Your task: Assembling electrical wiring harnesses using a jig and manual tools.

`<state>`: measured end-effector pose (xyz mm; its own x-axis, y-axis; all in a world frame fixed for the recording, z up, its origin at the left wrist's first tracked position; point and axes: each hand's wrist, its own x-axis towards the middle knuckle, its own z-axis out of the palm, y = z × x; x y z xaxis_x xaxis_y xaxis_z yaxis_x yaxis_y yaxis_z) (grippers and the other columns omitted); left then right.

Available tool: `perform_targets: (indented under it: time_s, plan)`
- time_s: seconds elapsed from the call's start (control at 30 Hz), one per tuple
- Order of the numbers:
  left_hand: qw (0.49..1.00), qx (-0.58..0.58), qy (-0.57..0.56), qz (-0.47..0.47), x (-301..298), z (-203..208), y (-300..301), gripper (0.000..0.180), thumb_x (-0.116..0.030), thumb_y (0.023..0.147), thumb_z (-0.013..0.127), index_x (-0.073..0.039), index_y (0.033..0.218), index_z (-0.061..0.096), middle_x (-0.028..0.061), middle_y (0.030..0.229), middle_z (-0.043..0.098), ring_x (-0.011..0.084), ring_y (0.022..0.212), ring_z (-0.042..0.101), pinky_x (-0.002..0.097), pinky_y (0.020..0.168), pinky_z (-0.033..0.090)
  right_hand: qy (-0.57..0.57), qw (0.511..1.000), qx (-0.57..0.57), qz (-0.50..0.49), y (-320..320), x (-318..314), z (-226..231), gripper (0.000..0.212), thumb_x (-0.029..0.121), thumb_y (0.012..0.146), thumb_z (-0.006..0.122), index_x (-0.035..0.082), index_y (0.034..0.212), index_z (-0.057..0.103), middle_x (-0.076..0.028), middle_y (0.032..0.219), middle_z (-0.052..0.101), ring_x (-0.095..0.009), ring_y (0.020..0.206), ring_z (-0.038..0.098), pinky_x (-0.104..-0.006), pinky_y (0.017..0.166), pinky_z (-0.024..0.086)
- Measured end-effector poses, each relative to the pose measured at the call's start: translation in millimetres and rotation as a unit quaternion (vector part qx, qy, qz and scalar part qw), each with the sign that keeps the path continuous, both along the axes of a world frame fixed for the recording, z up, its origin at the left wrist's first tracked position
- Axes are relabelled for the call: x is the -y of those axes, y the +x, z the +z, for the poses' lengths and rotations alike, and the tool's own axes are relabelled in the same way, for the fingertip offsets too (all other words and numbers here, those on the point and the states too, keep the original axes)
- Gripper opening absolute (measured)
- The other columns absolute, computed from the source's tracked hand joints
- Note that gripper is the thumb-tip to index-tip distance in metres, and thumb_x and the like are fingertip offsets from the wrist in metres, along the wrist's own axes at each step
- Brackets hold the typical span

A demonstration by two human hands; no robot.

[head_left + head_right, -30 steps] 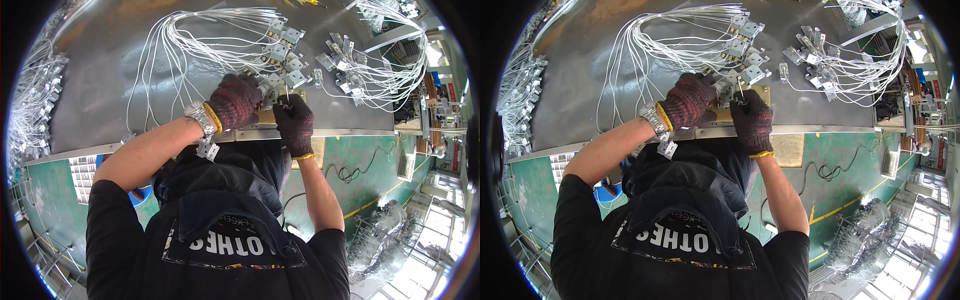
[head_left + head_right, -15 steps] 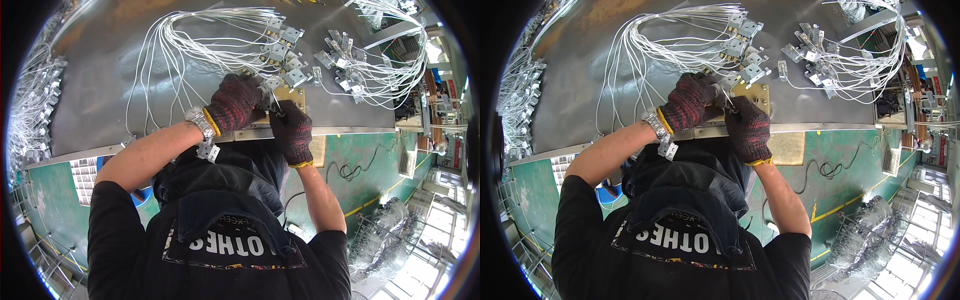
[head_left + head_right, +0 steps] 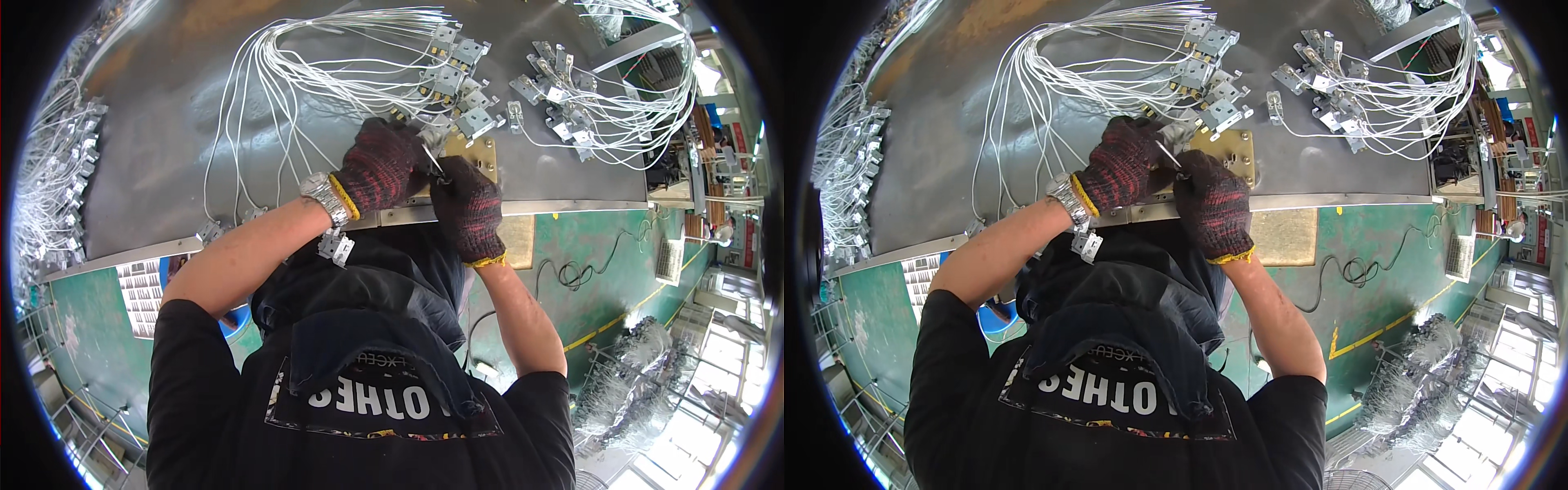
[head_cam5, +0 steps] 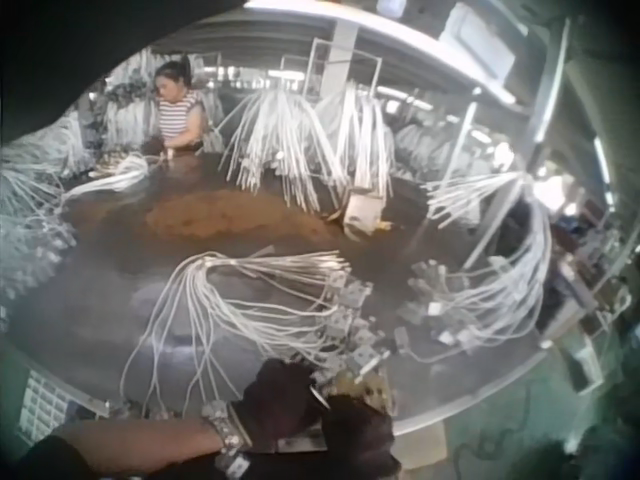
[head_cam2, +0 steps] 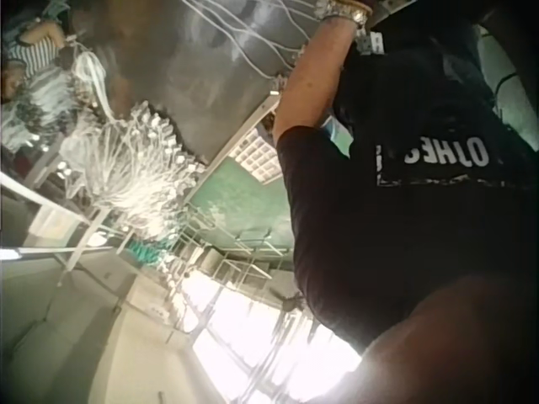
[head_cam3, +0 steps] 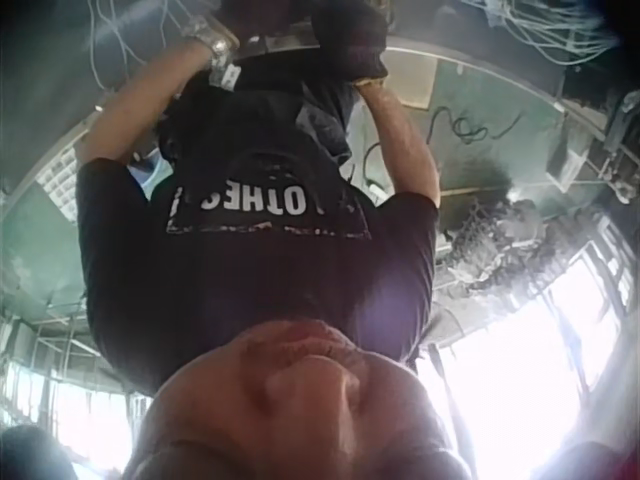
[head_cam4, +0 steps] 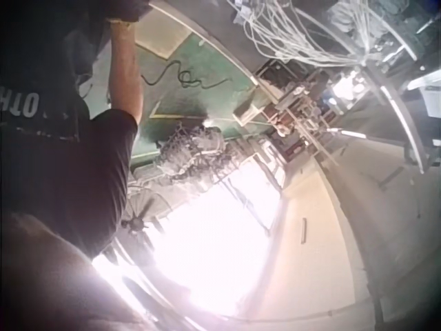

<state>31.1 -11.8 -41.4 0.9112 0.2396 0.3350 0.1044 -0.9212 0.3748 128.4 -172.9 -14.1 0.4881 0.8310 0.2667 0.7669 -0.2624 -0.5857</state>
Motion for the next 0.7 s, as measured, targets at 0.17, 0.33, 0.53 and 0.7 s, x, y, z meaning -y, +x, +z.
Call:
perform_targets:
  time_s: [0.17, 0.33, 0.53, 0.7]
  plan:
    - [0.992, -0.12, 0.005, -0.032, -3.1, 14.8, 3.8, 0.05, -0.049, 0.08, 0.075, -0.015, 0.116, 0.07, 0.011, 0.114, 0.072, 0.0319, 0.099, 0.067, 0.0472, 0.089, 0.045, 0.037, 0.999, 0.02, 0.017, 1.0, -1.4, -3.7, 0.013, 0.007, 0.087, 0.069, 0.006, 0.1, 0.068, -0.016, 0.087, 0.068, -0.033, 0.078, 0.069, -0.0399, 0.069, 0.053]
    - [0.994, -0.11, 0.023, -0.016, 3.4, 23.2, 3.8, 0.04, -0.045, 0.083, 0.073, -0.011, 0.106, 0.072, 0.0108, 0.104, 0.072, 0.0301, 0.098, 0.068, 0.0458, 0.087, 0.047, -0.019, 0.987, -0.161, -0.009, 9.7, 13.9, 5.2, 0.021, 0.006, 0.089, 0.071, 0.005, 0.11, 0.069, -0.009, 0.088, 0.068, -0.017, 0.073, 0.066, -0.0325, 0.07, 0.053]
    - [0.995, -0.088, 0.055, -0.007, 1.3, 5.1, 8.4, 0.041, -0.046, 0.081, 0.074, -0.012, 0.105, 0.072, 0.0112, 0.104, 0.071, 0.0305, 0.098, 0.066, 0.0478, 0.089, 0.046, -0.044, 0.969, -0.242, 0.0, 24.1, 45.5, 29.1, 0.043, 0.003, 0.092, 0.065, 0.005, 0.135, 0.063, -0.002, 0.107, 0.066, -0.007, 0.083, 0.061, -0.0224, 0.076, 0.053]
    - [0.99, -0.104, 0.085, -0.037, 3.4, 12.7, 12.3, 0.04, -0.044, 0.08, 0.075, -0.014, 0.107, 0.073, 0.0096, 0.106, 0.071, 0.0288, 0.1, 0.067, 0.0465, 0.087, 0.046, -0.06, 0.992, -0.1, 0.051, 19.1, 43.1, 43.9, 0.035, 0.002, 0.089, 0.066, 0.003, 0.123, 0.07, -0.012, 0.103, 0.072, -0.021, 0.084, 0.07, -0.0314, 0.078, 0.056]
